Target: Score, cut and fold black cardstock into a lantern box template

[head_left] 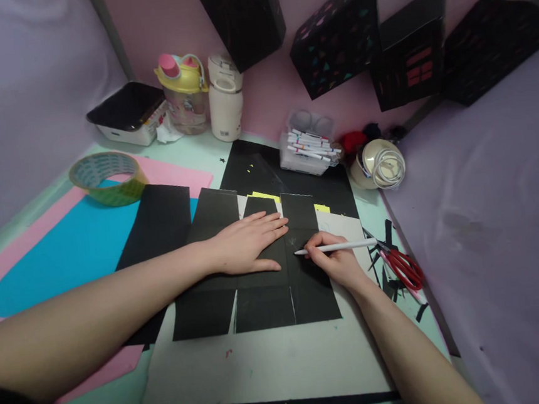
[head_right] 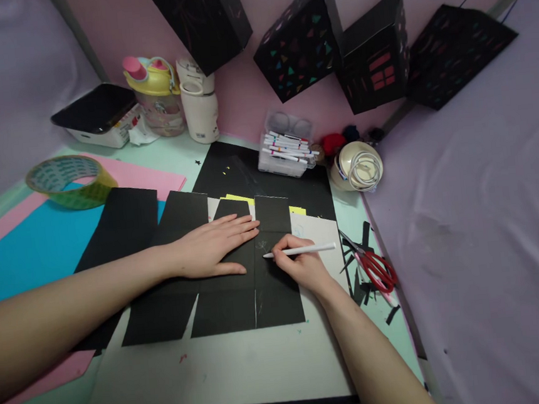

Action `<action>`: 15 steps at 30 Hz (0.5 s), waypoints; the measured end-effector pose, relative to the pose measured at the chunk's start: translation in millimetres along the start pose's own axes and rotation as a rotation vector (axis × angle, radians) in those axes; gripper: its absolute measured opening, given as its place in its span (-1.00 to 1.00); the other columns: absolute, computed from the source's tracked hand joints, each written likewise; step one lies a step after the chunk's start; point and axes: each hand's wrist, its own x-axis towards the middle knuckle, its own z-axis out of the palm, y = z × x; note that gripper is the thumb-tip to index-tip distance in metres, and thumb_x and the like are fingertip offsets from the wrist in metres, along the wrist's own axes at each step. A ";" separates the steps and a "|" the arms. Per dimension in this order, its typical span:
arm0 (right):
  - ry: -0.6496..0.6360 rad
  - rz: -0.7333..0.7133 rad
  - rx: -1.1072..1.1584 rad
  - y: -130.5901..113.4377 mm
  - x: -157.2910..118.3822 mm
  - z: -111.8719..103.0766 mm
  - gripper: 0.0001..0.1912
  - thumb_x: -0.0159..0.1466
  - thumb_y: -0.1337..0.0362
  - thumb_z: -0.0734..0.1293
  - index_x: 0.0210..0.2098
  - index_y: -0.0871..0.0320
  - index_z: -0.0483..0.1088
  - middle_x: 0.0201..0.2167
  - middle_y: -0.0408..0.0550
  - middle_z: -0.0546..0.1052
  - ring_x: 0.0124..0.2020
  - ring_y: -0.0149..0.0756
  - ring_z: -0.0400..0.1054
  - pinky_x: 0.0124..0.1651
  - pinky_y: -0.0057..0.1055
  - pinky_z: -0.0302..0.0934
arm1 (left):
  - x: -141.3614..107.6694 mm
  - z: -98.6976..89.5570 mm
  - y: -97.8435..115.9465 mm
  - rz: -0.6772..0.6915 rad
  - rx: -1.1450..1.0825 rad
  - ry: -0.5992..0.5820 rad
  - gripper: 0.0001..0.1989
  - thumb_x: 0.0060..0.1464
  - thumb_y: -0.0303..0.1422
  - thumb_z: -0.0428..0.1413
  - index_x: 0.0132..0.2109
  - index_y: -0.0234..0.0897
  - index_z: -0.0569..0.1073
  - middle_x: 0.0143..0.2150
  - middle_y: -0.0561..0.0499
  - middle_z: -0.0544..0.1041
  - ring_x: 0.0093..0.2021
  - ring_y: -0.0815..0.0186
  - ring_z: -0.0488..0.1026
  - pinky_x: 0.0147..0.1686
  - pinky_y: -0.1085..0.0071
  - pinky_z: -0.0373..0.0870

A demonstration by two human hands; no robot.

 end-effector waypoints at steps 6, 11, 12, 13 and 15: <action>0.018 0.010 0.017 2.3 -0.1 -0.4 -0.87 0.19 0.34 0.29 -0.50 0.13 0.37 -0.55 -0.15 0.45 -0.50 -0.36 0.28 -0.43 -0.45 0.11 | 0.1 -0.5 0.6 -0.001 0.007 -0.005 -0.20 0.19 0.12 -0.09 0.37 -0.34 0.06 0.42 -0.14 0.00 0.42 0.17 -0.11 0.35 0.25 -0.30; 0.026 0.016 0.058 2.6 0.1 -0.2 -0.88 0.16 0.37 0.27 -0.51 0.13 0.35 -0.56 -0.17 0.43 -0.52 -0.38 0.25 -0.44 -0.46 0.10 | 0.5 -1.3 0.8 -0.004 0.019 -0.014 -0.21 0.19 0.12 -0.09 0.37 -0.32 0.06 0.43 -0.12 -0.01 0.42 0.19 -0.12 0.36 0.26 -0.32; 0.029 0.017 0.059 2.8 -0.2 -0.3 -0.88 0.16 0.37 0.27 -0.52 0.13 0.34 -0.57 -0.17 0.42 -0.52 -0.38 0.24 -0.44 -0.46 0.09 | 0.5 -1.4 0.8 -0.006 0.021 -0.018 -0.21 0.19 0.12 -0.10 0.37 -0.32 0.06 0.43 -0.12 -0.02 0.42 0.19 -0.13 0.36 0.26 -0.33; 0.032 0.018 0.059 3.2 -0.6 -0.5 -0.87 0.16 0.37 0.27 -0.52 0.13 0.34 -0.57 -0.18 0.41 -0.53 -0.38 0.23 -0.45 -0.46 0.09 | 0.5 -1.4 0.9 -0.008 0.024 -0.022 -0.21 0.19 0.12 -0.10 0.37 -0.32 0.06 0.43 -0.12 -0.02 0.42 0.20 -0.13 0.36 0.27 -0.33; 0.040 0.023 0.051 4.1 -1.6 -1.0 -0.87 0.16 0.37 0.27 -0.53 0.13 0.34 -0.58 -0.18 0.40 -0.54 -0.39 0.22 -0.45 -0.46 0.07 | 0.6 -1.3 1.1 -0.013 0.030 -0.032 -0.20 0.19 0.13 -0.11 0.37 -0.34 0.06 0.43 -0.11 -0.03 0.42 0.21 -0.14 0.35 0.29 -0.34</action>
